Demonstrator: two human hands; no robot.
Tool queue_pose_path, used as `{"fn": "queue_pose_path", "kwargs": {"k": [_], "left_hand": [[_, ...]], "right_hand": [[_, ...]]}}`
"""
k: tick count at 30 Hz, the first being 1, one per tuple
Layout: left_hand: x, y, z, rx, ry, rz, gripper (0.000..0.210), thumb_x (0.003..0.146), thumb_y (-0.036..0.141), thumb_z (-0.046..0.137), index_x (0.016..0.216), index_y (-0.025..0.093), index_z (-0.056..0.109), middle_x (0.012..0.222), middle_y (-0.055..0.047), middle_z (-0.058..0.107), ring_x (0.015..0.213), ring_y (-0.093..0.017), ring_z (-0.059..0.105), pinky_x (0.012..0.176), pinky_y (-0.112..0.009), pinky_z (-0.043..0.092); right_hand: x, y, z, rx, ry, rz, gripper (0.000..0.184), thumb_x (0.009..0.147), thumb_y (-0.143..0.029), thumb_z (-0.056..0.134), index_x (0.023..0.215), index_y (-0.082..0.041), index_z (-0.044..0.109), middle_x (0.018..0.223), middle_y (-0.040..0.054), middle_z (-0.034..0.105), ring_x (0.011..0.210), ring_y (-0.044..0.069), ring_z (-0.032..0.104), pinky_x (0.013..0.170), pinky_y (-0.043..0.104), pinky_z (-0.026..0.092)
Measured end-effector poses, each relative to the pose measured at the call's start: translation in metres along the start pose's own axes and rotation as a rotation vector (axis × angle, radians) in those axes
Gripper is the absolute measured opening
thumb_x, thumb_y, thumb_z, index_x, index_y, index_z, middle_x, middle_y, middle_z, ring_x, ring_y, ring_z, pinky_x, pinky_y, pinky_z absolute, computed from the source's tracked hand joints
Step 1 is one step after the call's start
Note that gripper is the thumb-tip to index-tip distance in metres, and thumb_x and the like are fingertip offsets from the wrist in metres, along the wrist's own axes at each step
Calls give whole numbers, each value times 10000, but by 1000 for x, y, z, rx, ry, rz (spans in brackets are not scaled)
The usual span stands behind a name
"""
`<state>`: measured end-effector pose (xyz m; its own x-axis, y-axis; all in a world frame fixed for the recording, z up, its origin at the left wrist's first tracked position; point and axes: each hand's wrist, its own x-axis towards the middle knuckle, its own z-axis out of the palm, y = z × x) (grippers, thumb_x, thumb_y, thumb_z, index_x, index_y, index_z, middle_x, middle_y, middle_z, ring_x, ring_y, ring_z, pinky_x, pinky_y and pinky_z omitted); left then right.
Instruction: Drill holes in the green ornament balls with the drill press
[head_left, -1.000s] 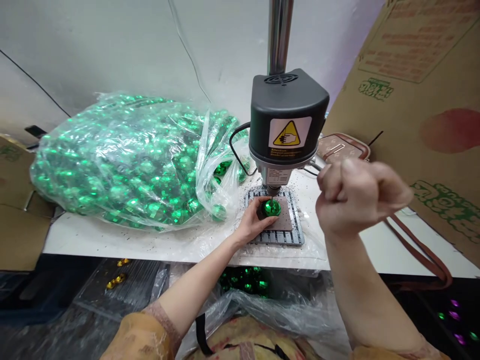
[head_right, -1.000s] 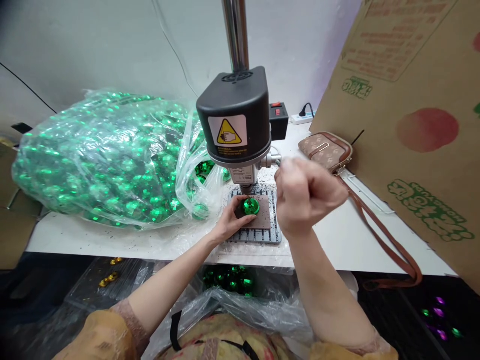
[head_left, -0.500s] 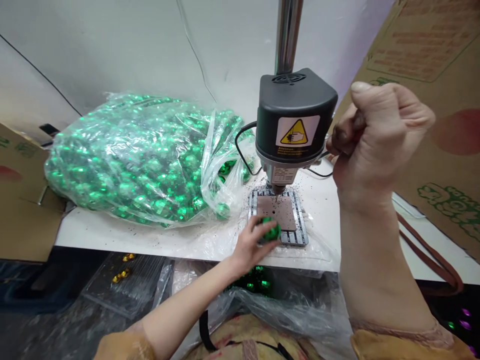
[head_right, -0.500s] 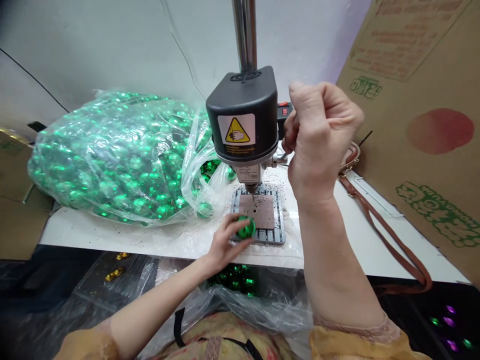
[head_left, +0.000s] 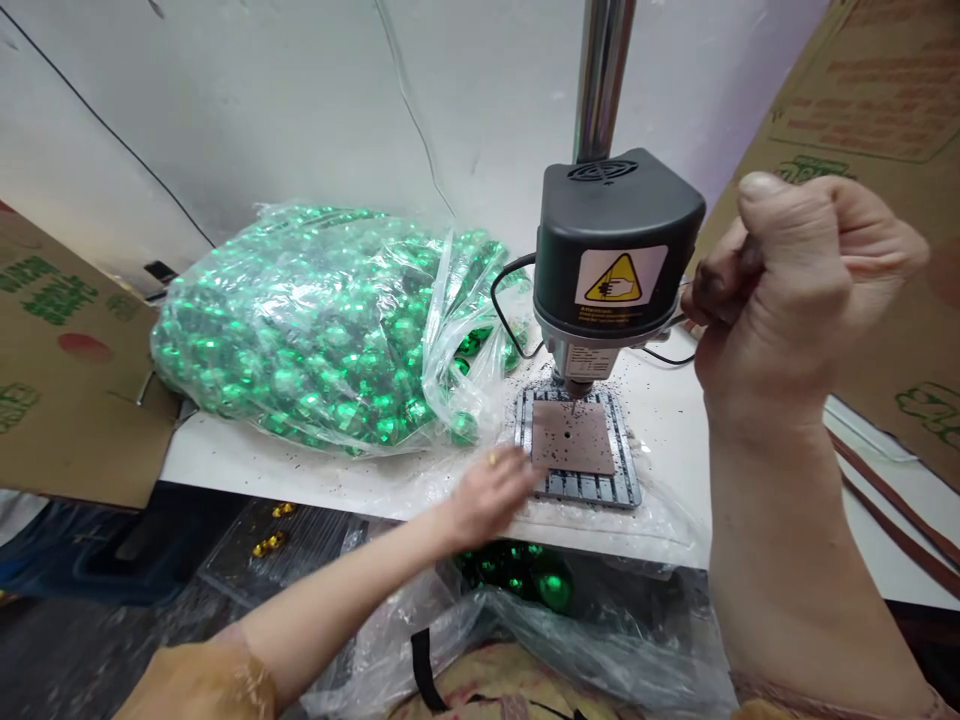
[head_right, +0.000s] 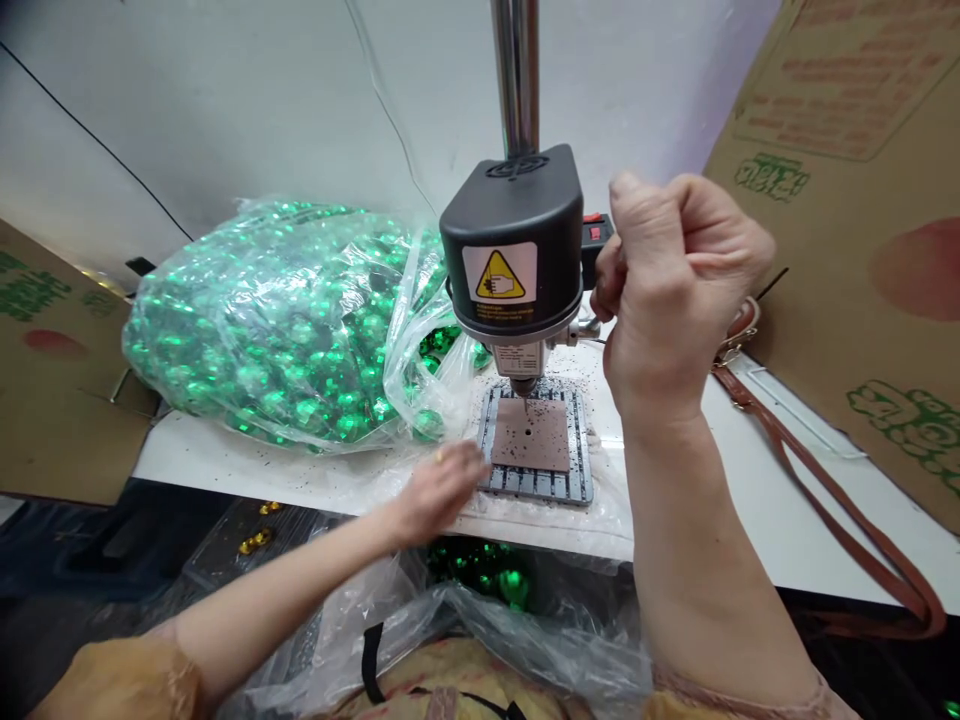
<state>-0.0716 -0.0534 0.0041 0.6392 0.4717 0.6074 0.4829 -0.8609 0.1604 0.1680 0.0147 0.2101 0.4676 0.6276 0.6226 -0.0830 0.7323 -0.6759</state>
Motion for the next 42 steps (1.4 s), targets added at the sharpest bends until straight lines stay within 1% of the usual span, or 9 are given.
{"fn": "queue_pose_path", "kwargs": {"k": [5,10,14,18,21,25,31,36,42], "left_hand": [[82,-115,-30,-17,-81,-850,339,771,-30,569,951,215,719,1013,-119,667,1109,-336,659,1026,-462,487],[89,-160,-41,-61,-147,-1008,240,602,-30,703,665,197,660,679,-40,542,922,-351,658,947,-465,478],[85,-148,-44,-137,-90,-996,244,703,104,729,930,191,736,737,-26,590,788,-254,630,839,-387,499],[90,-110,-43,-791,130,-1056,437,885,456,677,1260,234,642,861,-31,654,634,-156,601,609,-288,481],[88,-77,-32,-1287,206,-1098,537,891,630,664,1270,253,608,955,-74,709,706,-175,668,593,-283,502],[80,-48,-11,-1505,296,-1143,463,849,560,763,1155,240,627,1015,-81,728,893,-233,726,749,-371,599],[71,-42,17,-1406,386,-1143,502,755,341,838,1199,232,631,1072,-47,738,977,-219,730,981,-479,584],[67,-46,38,-1048,432,-1073,542,709,399,886,1172,207,678,1111,-67,755,1061,-231,705,998,-415,549],[63,-44,54,-962,347,-939,525,760,454,872,1155,205,631,1189,-89,724,1164,-226,670,1066,-397,491]], "right_hand": [[0,1,0,2,11,-8,418,879,-211,615,553,-201,354,419,-95,374,362,17,323,370,229,212],[0,2,0,-12,11,-35,422,885,-208,609,555,-201,346,425,-87,376,370,16,326,388,228,216],[0,2,0,-10,10,-39,431,878,-216,618,544,-201,345,422,-87,379,364,19,323,391,238,224],[-1,2,0,-7,12,-47,431,884,-216,613,550,-197,341,428,-89,376,362,11,325,391,229,227],[-1,1,1,-7,13,-45,422,889,-219,606,562,-198,340,434,-90,377,364,3,339,399,215,230],[-1,1,0,-13,3,-46,420,900,-225,600,570,-201,342,440,-87,380,369,11,355,398,220,221],[0,4,-2,5,-13,-63,427,900,-230,612,567,-205,345,443,-87,375,366,10,329,402,232,216],[1,6,-2,20,-14,-67,426,892,-248,627,578,-214,342,440,-84,375,373,27,331,411,259,212],[3,8,-1,48,-13,-110,433,895,-194,612,571,-212,325,431,-82,354,372,28,310,415,254,204]]}}
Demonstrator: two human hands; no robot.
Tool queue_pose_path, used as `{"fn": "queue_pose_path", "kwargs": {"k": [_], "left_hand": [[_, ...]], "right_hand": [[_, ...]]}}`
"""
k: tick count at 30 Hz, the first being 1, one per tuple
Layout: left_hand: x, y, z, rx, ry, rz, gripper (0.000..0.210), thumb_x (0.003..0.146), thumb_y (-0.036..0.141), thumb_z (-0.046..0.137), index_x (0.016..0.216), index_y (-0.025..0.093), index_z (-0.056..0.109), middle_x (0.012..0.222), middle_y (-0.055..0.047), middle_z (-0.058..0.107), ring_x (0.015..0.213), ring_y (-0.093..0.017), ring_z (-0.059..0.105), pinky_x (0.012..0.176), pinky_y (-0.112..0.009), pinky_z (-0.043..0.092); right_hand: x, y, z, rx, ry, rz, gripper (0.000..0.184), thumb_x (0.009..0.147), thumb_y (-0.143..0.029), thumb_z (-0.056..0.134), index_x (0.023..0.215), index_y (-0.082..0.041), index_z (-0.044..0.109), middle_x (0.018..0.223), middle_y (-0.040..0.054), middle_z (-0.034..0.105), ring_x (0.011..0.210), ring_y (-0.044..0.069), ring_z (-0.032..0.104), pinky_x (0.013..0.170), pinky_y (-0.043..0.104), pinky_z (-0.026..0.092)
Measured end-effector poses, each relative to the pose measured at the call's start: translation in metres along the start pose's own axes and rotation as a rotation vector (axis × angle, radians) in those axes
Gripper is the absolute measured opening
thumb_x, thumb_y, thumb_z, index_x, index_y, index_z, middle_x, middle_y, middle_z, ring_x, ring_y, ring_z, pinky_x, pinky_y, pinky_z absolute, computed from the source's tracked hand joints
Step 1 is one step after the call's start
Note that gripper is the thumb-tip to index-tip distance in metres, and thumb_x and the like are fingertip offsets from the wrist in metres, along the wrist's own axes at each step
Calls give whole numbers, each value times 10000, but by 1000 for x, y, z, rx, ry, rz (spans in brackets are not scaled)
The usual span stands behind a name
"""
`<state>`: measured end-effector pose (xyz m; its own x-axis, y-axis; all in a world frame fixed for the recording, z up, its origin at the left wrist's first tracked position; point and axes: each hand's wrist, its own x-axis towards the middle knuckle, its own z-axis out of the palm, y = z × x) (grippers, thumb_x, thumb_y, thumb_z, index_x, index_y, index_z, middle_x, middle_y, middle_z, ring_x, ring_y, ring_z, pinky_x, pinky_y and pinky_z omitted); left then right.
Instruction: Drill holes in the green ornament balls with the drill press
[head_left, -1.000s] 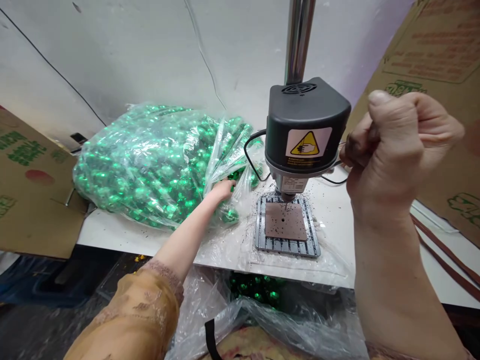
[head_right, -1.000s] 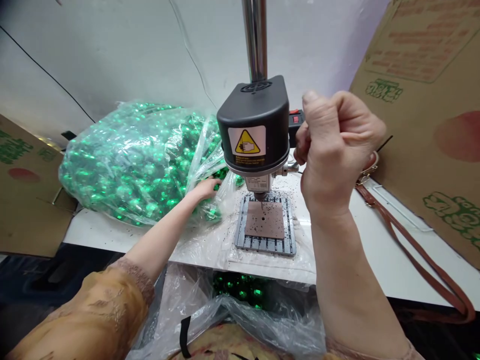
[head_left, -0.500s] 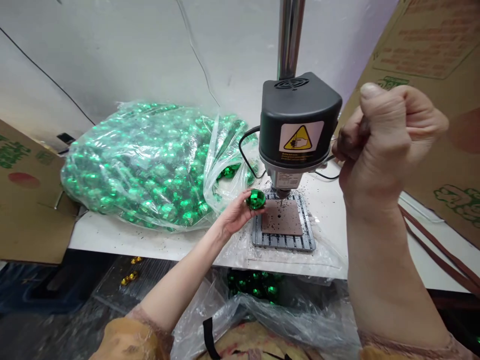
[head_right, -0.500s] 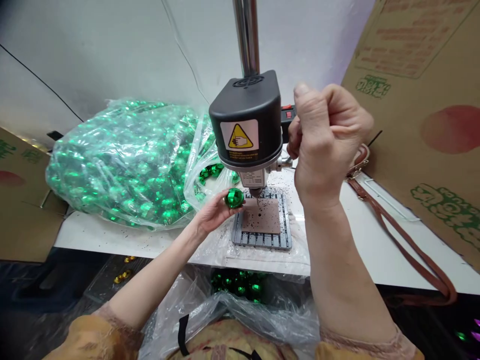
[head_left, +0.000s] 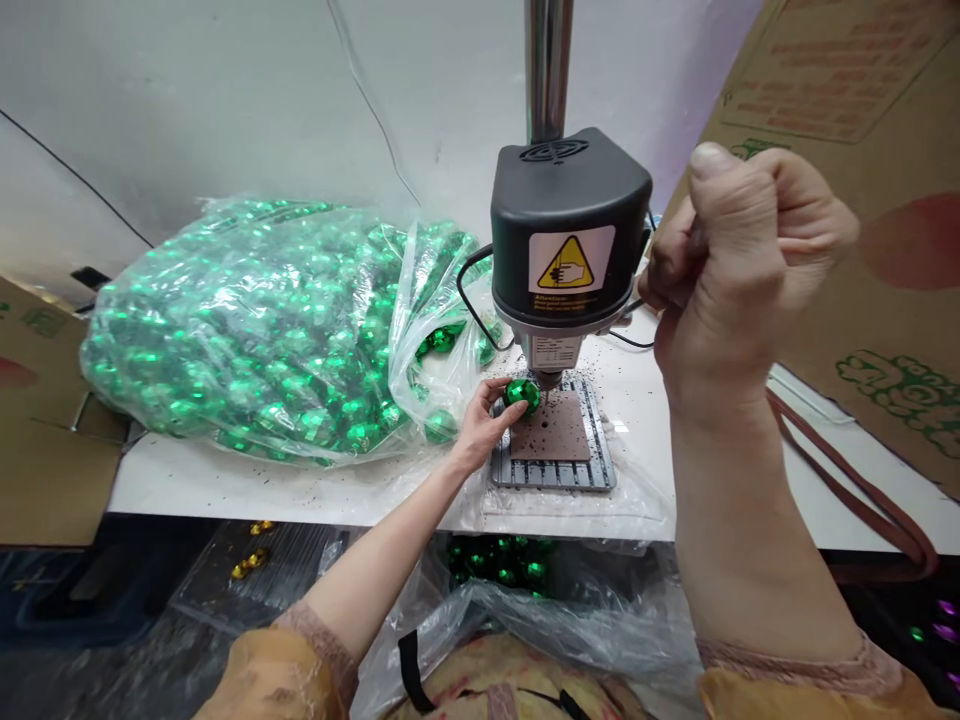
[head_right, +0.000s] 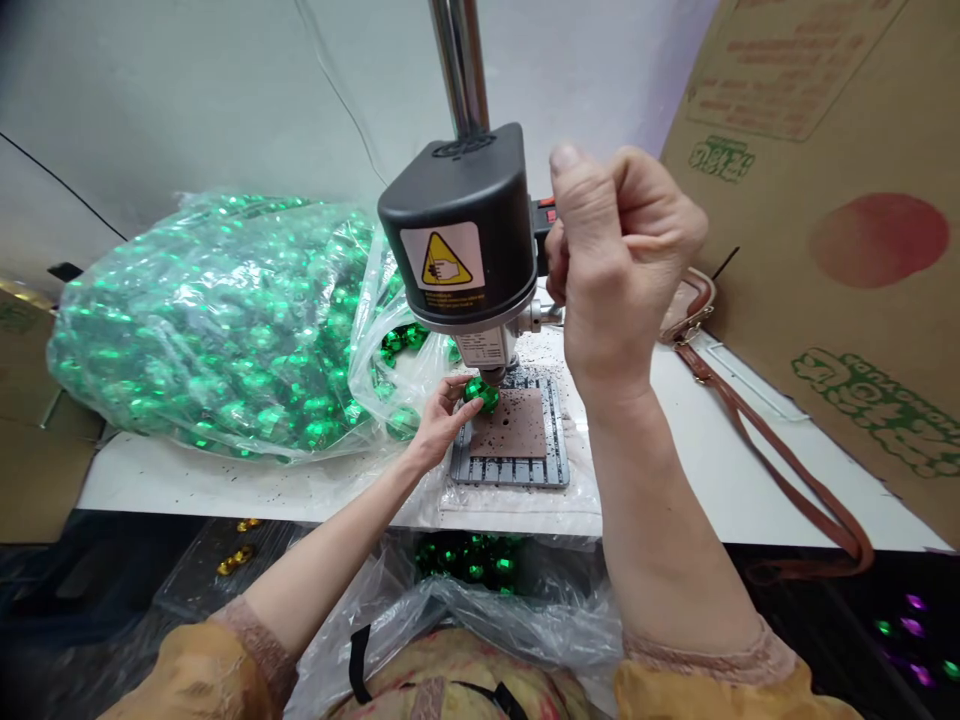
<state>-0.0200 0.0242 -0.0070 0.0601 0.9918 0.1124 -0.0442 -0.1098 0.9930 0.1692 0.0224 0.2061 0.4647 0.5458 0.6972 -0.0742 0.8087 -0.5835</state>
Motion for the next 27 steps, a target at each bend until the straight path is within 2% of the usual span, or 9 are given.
{"fn": "queue_pose_path", "kwargs": {"k": [4,11,16,22,27], "left_hand": [[-3,-3,6,45,-73,22,520,778,442,867,1164,206,611,1230,-101,711,1229,-243,647,1115,-416,449],[-5,-7,9,91,-116,46,584,750,430,887,1233,222,631,1296,-101,698,1273,-273,637,1145,-438,451],[-5,-1,8,243,-137,80,588,717,406,909,1237,236,694,1371,-104,665,1401,-329,541,1238,-505,351],[-12,8,15,219,-177,108,552,733,368,896,1203,211,652,1221,-91,710,1194,-280,661,1095,-445,495],[-13,5,21,224,-146,117,558,709,398,917,1153,200,645,1138,-84,704,1072,-261,682,983,-410,540]], "right_hand": [[0,-2,1,-11,0,29,431,908,-184,599,584,-199,316,436,-87,355,386,11,313,440,223,217],[-1,-3,2,-16,12,53,438,913,-193,604,584,-191,316,439,-88,360,397,1,327,430,201,222],[-1,-3,1,-16,0,39,434,919,-217,603,589,-200,322,450,-81,360,408,2,334,444,204,240],[0,-1,1,-10,2,28,422,894,-221,622,576,-225,344,443,-75,366,403,44,320,426,247,235],[2,0,1,4,5,29,449,864,-229,668,551,-248,346,432,-60,355,386,92,308,411,310,217]]}}
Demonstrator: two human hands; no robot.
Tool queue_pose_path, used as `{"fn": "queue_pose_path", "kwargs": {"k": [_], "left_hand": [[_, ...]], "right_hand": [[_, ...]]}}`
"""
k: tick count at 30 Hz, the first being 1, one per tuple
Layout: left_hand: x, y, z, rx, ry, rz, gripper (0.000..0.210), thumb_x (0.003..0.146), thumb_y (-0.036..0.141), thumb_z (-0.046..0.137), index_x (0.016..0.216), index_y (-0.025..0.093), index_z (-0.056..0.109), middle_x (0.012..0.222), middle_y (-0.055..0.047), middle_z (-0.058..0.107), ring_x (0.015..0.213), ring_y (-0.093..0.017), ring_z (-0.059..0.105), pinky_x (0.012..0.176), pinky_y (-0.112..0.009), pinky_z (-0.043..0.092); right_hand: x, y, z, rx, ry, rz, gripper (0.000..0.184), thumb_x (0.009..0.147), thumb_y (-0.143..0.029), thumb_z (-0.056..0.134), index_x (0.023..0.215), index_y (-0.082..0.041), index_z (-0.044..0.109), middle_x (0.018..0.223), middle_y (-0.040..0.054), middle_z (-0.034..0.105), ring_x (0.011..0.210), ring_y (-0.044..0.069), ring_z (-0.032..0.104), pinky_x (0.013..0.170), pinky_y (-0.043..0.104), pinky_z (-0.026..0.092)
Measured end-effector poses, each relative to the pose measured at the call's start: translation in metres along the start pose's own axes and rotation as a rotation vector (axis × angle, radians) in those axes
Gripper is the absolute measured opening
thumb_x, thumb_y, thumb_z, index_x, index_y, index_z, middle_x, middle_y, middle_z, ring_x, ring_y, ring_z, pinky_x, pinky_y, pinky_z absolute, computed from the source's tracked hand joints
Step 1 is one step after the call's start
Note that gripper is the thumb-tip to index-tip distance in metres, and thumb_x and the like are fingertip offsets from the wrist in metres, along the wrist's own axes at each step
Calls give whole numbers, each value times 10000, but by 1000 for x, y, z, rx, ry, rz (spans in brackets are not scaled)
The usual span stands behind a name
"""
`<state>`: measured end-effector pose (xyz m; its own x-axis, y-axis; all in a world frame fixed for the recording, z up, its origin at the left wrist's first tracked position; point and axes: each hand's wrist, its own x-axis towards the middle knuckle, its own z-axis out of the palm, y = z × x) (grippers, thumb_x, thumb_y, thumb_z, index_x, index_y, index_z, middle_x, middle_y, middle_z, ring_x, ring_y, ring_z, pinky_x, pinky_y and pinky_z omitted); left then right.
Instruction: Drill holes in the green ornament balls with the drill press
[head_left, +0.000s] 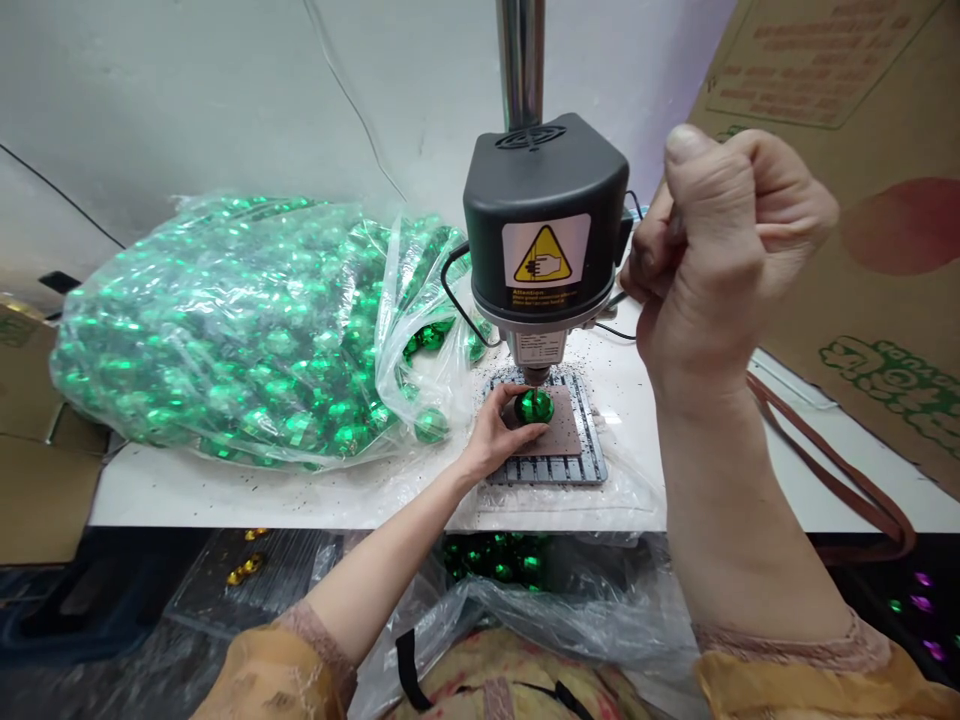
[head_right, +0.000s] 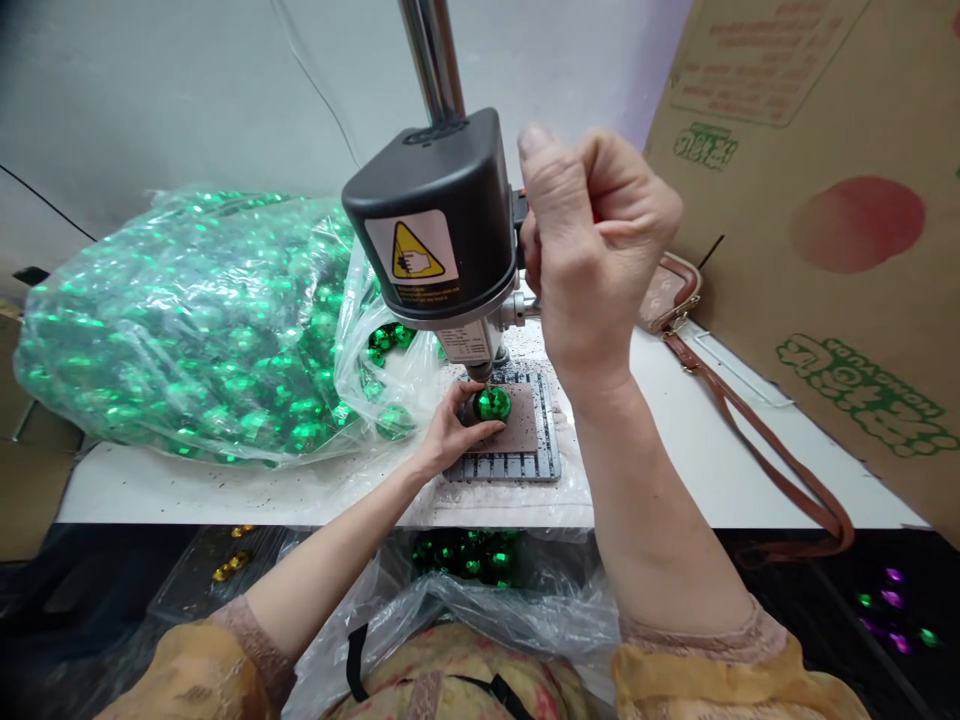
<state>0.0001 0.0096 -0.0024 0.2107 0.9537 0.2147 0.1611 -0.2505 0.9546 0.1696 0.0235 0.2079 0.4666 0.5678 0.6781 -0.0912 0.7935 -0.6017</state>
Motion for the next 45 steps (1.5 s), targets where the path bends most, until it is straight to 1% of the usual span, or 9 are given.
{"fn": "queue_pose_path", "kwargs": {"k": [5,9,17,21,25,31,35,40,45], "left_hand": [[4,-8,0,-99,-3,-55,627,709,505,912,1165,205,603,1095,-68,712,1012,-240,683,939,-382,539],[6,-13,-6,-160,-54,-52,613,788,555,844,1222,213,579,1161,-76,708,1092,-246,664,986,-379,510],[7,-12,-9,-153,-88,-25,624,779,523,857,1245,211,584,1191,-80,699,1104,-241,659,993,-378,513],[1,-9,-1,-125,-70,9,628,720,464,910,1203,211,597,1158,-77,696,1064,-235,671,974,-386,533],[-5,-8,8,-114,-44,34,612,735,432,900,1199,206,571,1221,-96,669,1163,-257,646,1045,-418,506],[-5,-7,10,-134,-58,17,569,798,482,855,1200,203,564,1236,-107,671,1180,-263,645,1045,-423,506],[-5,-5,9,-94,-37,-9,579,791,504,859,1195,206,570,1171,-94,690,1130,-261,663,1003,-415,523],[-5,-7,10,-114,-24,-15,602,769,519,872,1178,205,560,1139,-89,689,1106,-256,666,979,-410,528],[-4,-11,12,-117,-11,-11,622,751,543,877,1169,204,565,1141,-92,684,1117,-264,664,999,-426,521]], "right_hand": [[-1,-2,-1,-30,-9,13,457,872,-236,666,558,-236,335,449,-61,362,397,86,321,426,295,244],[-1,-3,-1,-28,-6,17,457,879,-208,652,556,-233,331,448,-63,370,391,84,325,441,290,265],[1,0,-2,-8,-23,23,518,835,-361,746,557,-230,330,425,-79,379,371,67,323,414,274,260],[2,0,-2,-16,-23,28,498,849,-317,730,555,-231,337,426,-78,387,375,65,329,420,269,279],[2,-2,-1,-11,-16,32,484,855,-261,713,552,-239,336,431,-73,388,376,70,335,414,273,272],[1,-2,-2,-36,-37,29,515,846,-366,735,568,-241,320,435,-77,388,373,69,329,414,280,281],[-1,-1,-2,-24,-37,20,497,872,-285,700,561,-230,316,431,-85,363,379,45,347,408,249,264],[-17,-2,-4,-42,22,-72,432,922,-223,597,582,-210,331,462,-79,367,429,27,309,469,245,255],[-39,3,-11,-40,82,-211,475,909,-230,621,552,-203,308,442,-85,304,402,34,289,470,277,267]]}}
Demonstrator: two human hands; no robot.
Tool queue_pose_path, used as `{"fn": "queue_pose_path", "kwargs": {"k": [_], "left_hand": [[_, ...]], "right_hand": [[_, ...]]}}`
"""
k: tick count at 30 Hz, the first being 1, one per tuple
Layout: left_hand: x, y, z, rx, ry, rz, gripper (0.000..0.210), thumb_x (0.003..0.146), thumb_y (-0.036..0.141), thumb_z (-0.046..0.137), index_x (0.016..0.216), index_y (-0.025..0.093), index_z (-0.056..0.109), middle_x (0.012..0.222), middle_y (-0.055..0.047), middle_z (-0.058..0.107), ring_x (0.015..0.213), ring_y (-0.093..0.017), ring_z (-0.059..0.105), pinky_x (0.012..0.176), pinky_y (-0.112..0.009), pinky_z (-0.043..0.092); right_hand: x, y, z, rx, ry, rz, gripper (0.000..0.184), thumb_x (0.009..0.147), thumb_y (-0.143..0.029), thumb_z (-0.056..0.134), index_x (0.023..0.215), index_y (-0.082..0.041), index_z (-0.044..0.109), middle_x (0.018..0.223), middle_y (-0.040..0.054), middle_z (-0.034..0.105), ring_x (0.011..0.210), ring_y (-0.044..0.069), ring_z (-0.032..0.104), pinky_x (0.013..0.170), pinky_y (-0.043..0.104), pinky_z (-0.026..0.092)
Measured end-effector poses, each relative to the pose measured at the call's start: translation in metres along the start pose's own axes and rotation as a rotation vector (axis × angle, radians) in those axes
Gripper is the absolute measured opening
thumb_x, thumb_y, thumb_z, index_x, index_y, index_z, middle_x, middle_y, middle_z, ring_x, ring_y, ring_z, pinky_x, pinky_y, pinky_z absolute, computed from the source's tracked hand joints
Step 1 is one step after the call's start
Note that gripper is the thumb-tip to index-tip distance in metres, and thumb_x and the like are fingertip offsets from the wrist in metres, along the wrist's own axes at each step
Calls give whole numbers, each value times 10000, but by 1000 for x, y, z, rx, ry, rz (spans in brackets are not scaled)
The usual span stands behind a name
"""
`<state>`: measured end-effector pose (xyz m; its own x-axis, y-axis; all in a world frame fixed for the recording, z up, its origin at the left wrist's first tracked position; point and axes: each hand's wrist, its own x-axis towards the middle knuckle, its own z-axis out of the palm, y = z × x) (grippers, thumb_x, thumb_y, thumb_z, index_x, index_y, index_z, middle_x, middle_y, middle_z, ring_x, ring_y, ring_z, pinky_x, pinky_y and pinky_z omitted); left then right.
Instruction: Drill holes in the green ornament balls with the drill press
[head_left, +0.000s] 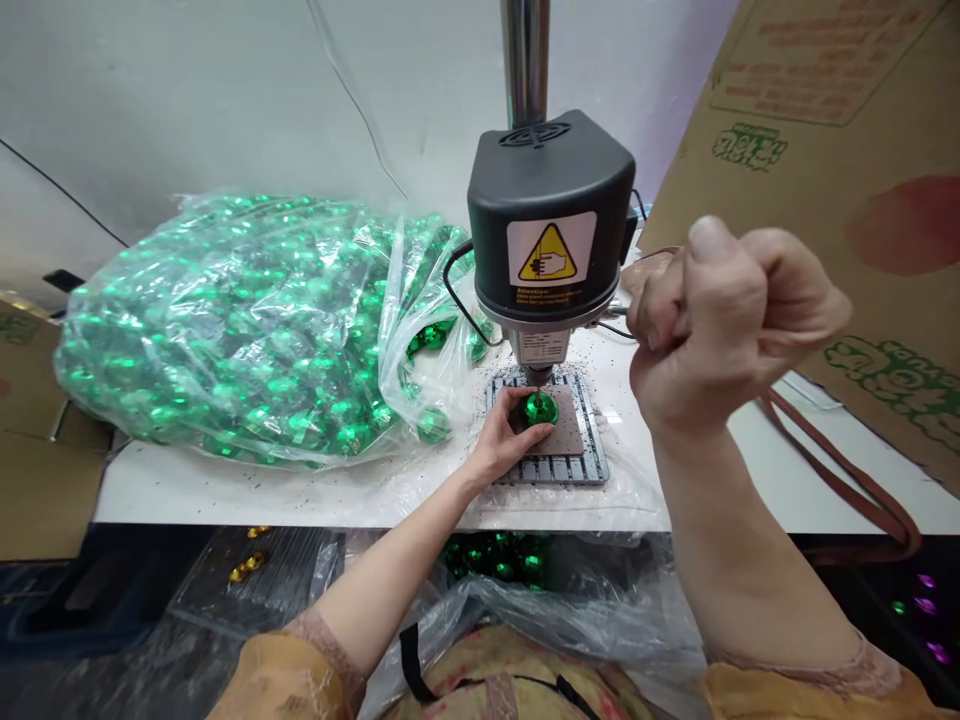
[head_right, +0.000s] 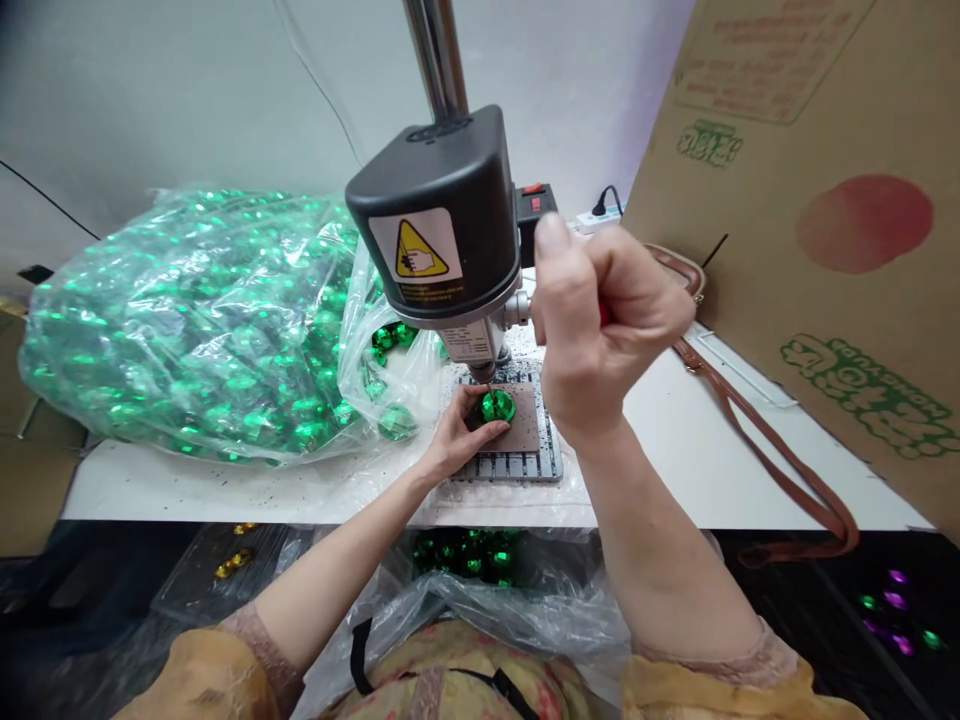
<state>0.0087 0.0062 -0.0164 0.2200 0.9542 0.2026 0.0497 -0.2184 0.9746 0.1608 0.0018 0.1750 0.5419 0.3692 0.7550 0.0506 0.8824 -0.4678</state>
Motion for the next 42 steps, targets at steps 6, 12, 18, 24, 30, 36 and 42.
{"fn": "queue_pose_path", "kwargs": {"k": [6,12,18,24,30,36,42], "left_hand": [[-1,-2,-1,6,-13,7,622,763,535,873,1188,206,561,1182,-96,677,1155,-268,650,1033,-433,500],[-1,0,-2,20,-5,9,616,763,549,869,1175,206,566,1156,-85,678,1131,-258,653,1013,-414,513],[-1,0,-2,11,-11,3,613,770,535,870,1186,207,563,1175,-92,675,1126,-255,656,1009,-417,529],[-1,-1,-2,17,-12,5,613,768,517,874,1191,204,559,1155,-85,670,1115,-257,655,1010,-427,527],[-2,-1,-3,20,-13,11,610,775,519,869,1196,205,559,1177,-89,662,1136,-255,643,1015,-420,518],[-2,-3,-1,-2,-5,8,616,769,541,867,1181,209,549,1180,-82,661,1134,-249,637,1013,-407,504],[-3,0,-2,-12,-5,-3,601,768,513,878,1178,210,559,1128,-68,679,1088,-239,655,987,-403,518]], "right_hand": [[-15,5,-7,67,-43,-109,489,916,-166,556,585,-160,197,471,-71,280,411,0,291,434,234,212],[-20,11,-16,66,-44,-122,489,875,-219,614,577,-170,230,471,-58,275,394,34,249,409,284,175],[-23,14,-23,58,-62,-92,476,848,-195,612,588,-177,214,478,-55,268,406,50,223,428,307,170],[-29,15,-28,58,-119,-127,470,835,-139,600,574,-170,210,505,-57,246,421,45,241,429,284,208],[-31,15,-31,87,-156,-151,466,815,-125,600,573,-164,204,507,-61,272,418,38,259,428,281,227],[-31,15,-32,112,-196,-173,432,790,-75,568,569,-167,209,495,-66,268,402,36,255,422,280,223],[-42,19,-37,99,-170,-187,455,781,-97,575,562,-175,185,477,-60,272,394,48,247,431,308,242]]}}
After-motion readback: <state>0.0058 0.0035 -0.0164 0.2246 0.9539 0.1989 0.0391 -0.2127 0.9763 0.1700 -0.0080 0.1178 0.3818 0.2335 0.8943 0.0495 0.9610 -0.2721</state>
